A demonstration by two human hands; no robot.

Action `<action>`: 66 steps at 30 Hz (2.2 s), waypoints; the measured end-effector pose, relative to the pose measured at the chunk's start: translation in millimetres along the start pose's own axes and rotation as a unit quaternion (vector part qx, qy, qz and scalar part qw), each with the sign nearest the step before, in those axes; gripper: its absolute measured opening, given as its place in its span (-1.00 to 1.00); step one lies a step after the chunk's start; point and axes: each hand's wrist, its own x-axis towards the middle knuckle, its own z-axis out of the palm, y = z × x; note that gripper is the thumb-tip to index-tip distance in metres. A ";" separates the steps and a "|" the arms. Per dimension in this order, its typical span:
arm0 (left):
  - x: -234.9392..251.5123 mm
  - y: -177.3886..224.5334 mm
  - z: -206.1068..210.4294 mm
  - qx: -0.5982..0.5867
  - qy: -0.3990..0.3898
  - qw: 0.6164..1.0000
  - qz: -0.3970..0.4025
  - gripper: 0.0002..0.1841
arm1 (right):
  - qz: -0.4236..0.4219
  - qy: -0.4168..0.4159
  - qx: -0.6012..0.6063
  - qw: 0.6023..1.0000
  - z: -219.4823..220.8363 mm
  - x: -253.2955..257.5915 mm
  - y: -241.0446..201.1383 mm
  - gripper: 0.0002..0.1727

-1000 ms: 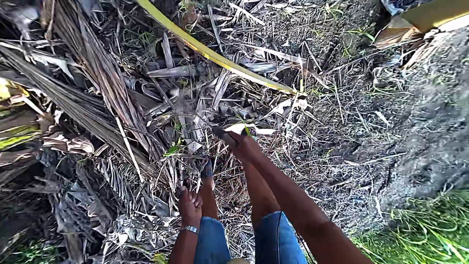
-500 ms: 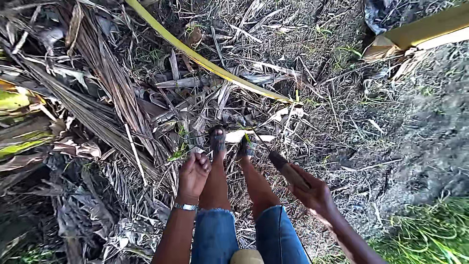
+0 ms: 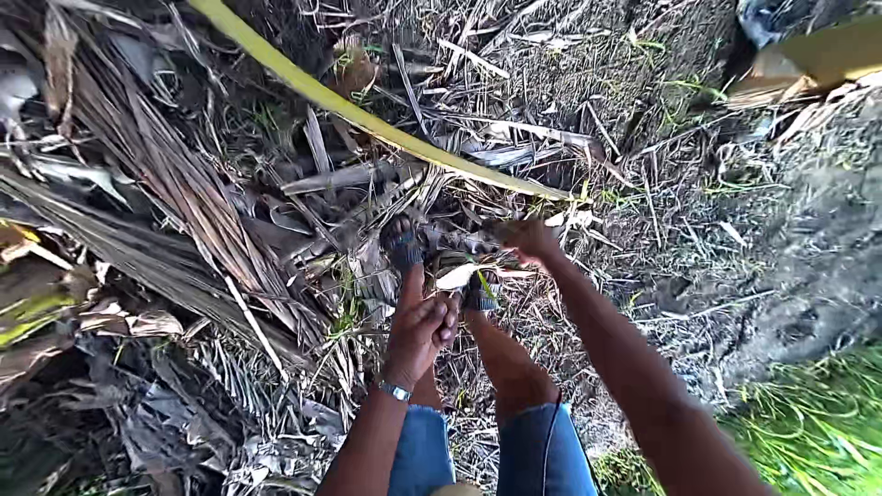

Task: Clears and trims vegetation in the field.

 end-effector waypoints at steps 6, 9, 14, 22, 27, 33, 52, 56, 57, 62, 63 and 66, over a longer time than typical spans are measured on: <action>-0.7 18.8 -26.6 0.002 0.012 0.999 -0.045 -0.83 | 0.055 0.051 -0.244 0.967 -120.2 82.5 -34.8 -0.30; 3.3 21.2 -46.2 -0.001 0.047 0.998 -0.049 -0.84 | 0.058 0.082 -0.329 0.939 -139.0 113.6 -69.3 -0.18; 23.8 21.4 -65.8 0.029 0.042 0.998 -0.041 -0.83 | -0.133 0.038 -0.536 0.833 -121.8 124.5 -146.7 -0.21; 103.0 37.0 -34.7 0.172 0.070 0.982 -0.023 -0.77 | -0.246 0.030 -0.454 0.856 13.6 -14.4 -113.3 -0.96; 142.5 28.7 -19.8 0.320 0.081 0.944 -0.030 -0.77 | -0.090 0.000 -0.360 0.929 80.1 -57.5 -34.2 -0.70; 183.1 10.1 -9.2 0.453 0.081 0.887 -0.046 -0.62 | -0.057 0.055 -0.323 0.943 110.5 -57.5 17.8 -0.59; 228.3 -27.1 -5.1 0.409 0.178 0.874 -0.189 -0.44 | -0.098 0.038 -0.297 0.949 129.0 -65.0 23.0 -0.52; 223.5 -23.3 -9.0 0.362 0.115 0.914 -0.145 -0.52 | -0.109 0.049 -0.293 0.949 128.8 -65.7 22.7 -0.57; 220.4 -21.1 -8.7 0.358 0.083 0.922 -0.125 -0.54 | -0.115 0.054 -0.288 0.949 127.8 -66.4 23.1 -0.60; 206.4 -17.4 -12.3 0.375 0.026 0.924 -0.074 -0.65 | -0.060 -0.027 -0.244 0.968 112.7 -63.3 22.2 -0.28; 202.5 -16.5 -13.2 0.372 0.031 0.925 -0.075 -0.67 | -0.056 -0.025 -0.241 0.969 112.1 -62.7 23.4 -0.26; 197.6 -14.5 -16.8 0.391 0.025 0.917 -0.074 -0.67 | -0.050 -0.023 -0.244 0.968 114.1 -62.4 23.5 -0.30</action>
